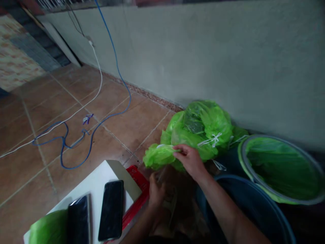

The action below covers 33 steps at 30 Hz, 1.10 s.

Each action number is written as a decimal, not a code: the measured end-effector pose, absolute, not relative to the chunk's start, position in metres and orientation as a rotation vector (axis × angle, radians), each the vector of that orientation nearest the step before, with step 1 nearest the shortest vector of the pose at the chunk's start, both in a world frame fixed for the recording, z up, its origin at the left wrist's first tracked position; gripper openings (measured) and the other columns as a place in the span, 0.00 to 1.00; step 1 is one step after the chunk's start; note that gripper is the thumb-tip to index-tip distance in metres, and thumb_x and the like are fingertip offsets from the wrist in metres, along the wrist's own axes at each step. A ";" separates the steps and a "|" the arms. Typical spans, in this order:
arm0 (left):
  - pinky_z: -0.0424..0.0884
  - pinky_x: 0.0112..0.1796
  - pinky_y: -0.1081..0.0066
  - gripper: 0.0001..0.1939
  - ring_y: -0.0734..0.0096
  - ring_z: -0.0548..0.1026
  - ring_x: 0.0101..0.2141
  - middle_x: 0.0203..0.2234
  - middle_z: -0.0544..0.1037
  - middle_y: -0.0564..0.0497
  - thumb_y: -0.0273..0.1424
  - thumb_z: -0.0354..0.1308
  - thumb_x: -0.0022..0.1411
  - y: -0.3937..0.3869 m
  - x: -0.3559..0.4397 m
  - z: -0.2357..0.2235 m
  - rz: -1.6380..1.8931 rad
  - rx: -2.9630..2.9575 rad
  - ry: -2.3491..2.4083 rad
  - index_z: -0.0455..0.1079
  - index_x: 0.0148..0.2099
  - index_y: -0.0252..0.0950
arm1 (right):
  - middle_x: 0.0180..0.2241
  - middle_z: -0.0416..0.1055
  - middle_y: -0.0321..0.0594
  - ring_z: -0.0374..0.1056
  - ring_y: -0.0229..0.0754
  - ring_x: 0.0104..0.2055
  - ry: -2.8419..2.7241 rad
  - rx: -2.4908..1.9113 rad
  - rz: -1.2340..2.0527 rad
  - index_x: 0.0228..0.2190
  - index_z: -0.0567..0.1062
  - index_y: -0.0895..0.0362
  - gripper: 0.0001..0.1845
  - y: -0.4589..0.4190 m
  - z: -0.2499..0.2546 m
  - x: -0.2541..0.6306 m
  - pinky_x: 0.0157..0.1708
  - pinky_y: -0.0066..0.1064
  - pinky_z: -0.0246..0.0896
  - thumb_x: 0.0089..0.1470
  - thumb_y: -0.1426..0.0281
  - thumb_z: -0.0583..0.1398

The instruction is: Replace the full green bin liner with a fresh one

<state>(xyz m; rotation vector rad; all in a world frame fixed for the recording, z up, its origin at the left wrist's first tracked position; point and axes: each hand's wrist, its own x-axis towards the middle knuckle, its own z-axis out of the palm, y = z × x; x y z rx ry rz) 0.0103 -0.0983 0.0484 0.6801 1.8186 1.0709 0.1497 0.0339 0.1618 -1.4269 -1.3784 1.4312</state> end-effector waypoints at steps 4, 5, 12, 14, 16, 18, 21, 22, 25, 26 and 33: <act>0.66 0.48 0.61 0.37 0.57 0.71 0.49 0.51 0.70 0.43 0.34 0.66 0.48 -0.065 0.031 0.122 1.062 0.433 1.309 0.57 0.59 0.42 | 0.18 0.63 0.26 0.54 0.29 0.18 -0.823 -1.272 1.529 0.40 0.75 0.59 0.23 0.017 0.251 0.207 0.17 0.22 0.47 0.40 0.64 0.68; 0.66 0.47 0.61 0.37 0.57 0.72 0.48 0.51 0.71 0.44 0.35 0.66 0.49 -0.057 0.037 0.141 1.020 0.347 1.174 0.57 0.59 0.43 | 0.18 0.64 0.27 0.53 0.28 0.18 -0.713 -1.266 1.542 0.40 0.74 0.59 0.25 0.005 0.267 0.217 0.16 0.21 0.45 0.38 0.64 0.70; 0.71 0.37 0.65 0.17 0.63 0.77 0.36 0.37 0.77 0.47 0.34 0.61 0.54 -0.032 0.099 0.238 0.785 0.219 0.734 0.67 0.46 0.36 | 0.20 0.68 0.30 0.56 0.26 0.17 -0.188 -1.213 1.363 0.31 0.73 0.60 0.24 -0.097 0.310 0.265 0.15 0.18 0.48 0.28 0.71 0.73; 0.71 0.34 0.68 0.15 0.66 0.77 0.32 0.33 0.77 0.48 0.29 0.63 0.50 -0.037 0.121 0.254 0.831 0.237 0.769 0.68 0.42 0.35 | 0.21 0.70 0.32 0.57 0.27 0.18 -0.170 -1.198 1.296 0.28 0.71 0.59 0.22 -0.122 0.312 0.278 0.16 0.18 0.50 0.28 0.71 0.72; 0.69 0.30 0.71 0.18 0.70 0.75 0.28 0.28 0.76 0.52 0.24 0.63 0.46 -0.045 0.139 0.266 0.927 0.287 0.829 0.68 0.42 0.36 | 0.22 0.72 0.33 0.57 0.28 0.17 -0.222 -1.231 1.127 0.30 0.72 0.58 0.21 -0.144 0.311 0.291 0.16 0.20 0.51 0.31 0.69 0.71; 0.66 0.27 0.74 0.22 0.74 0.72 0.24 0.25 0.75 0.56 0.21 0.62 0.42 -0.053 0.152 0.275 1.063 0.412 0.929 0.69 0.43 0.36 | 0.18 0.69 0.30 0.56 0.29 0.16 -0.261 -1.293 0.854 0.30 0.72 0.58 0.18 -0.164 0.305 0.306 0.14 0.20 0.49 0.33 0.68 0.68; 0.65 0.29 0.75 0.22 0.77 0.71 0.25 0.26 0.75 0.56 0.21 0.60 0.39 -0.064 0.164 0.285 1.293 0.694 1.027 0.72 0.42 0.35 | 0.14 0.64 0.26 0.54 0.29 0.14 -0.209 -1.356 0.498 0.27 0.71 0.57 0.12 -0.194 0.290 0.330 0.13 0.21 0.46 0.36 0.69 0.64; 0.66 0.30 0.75 0.21 0.76 0.71 0.26 0.28 0.76 0.55 0.21 0.60 0.39 -0.068 0.167 0.288 1.340 0.762 1.024 0.73 0.41 0.35 | 0.14 0.64 0.26 0.55 0.30 0.14 -0.162 -1.364 0.446 0.26 0.70 0.57 0.11 -0.204 0.285 0.337 0.13 0.21 0.47 0.35 0.69 0.64; 0.66 0.30 0.75 0.21 0.76 0.72 0.27 0.29 0.76 0.55 0.23 0.60 0.39 -0.081 0.175 0.293 1.370 0.800 1.000 0.74 0.41 0.35 | 0.15 0.64 0.27 0.60 0.32 0.16 0.012 -1.328 0.478 0.23 0.67 0.56 0.11 -0.233 0.275 0.357 0.15 0.23 0.53 0.32 0.71 0.63; 0.66 0.30 0.75 0.21 0.76 0.72 0.27 0.28 0.76 0.55 0.24 0.60 0.39 -0.085 0.176 0.294 1.353 0.775 1.003 0.74 0.41 0.36 | 0.16 0.65 0.28 0.62 0.33 0.17 0.058 -1.299 0.524 0.23 0.67 0.55 0.11 -0.241 0.274 0.364 0.16 0.24 0.57 0.32 0.73 0.63; 0.64 0.25 0.76 0.21 0.79 0.69 0.21 0.21 0.73 0.58 0.26 0.63 0.38 -0.085 0.168 0.288 1.287 0.742 1.126 0.74 0.40 0.34 | 0.19 0.69 0.33 0.68 0.37 0.22 0.198 -1.163 0.659 0.24 0.66 0.55 0.07 -0.264 0.280 0.402 0.29 0.32 0.70 0.36 0.76 0.56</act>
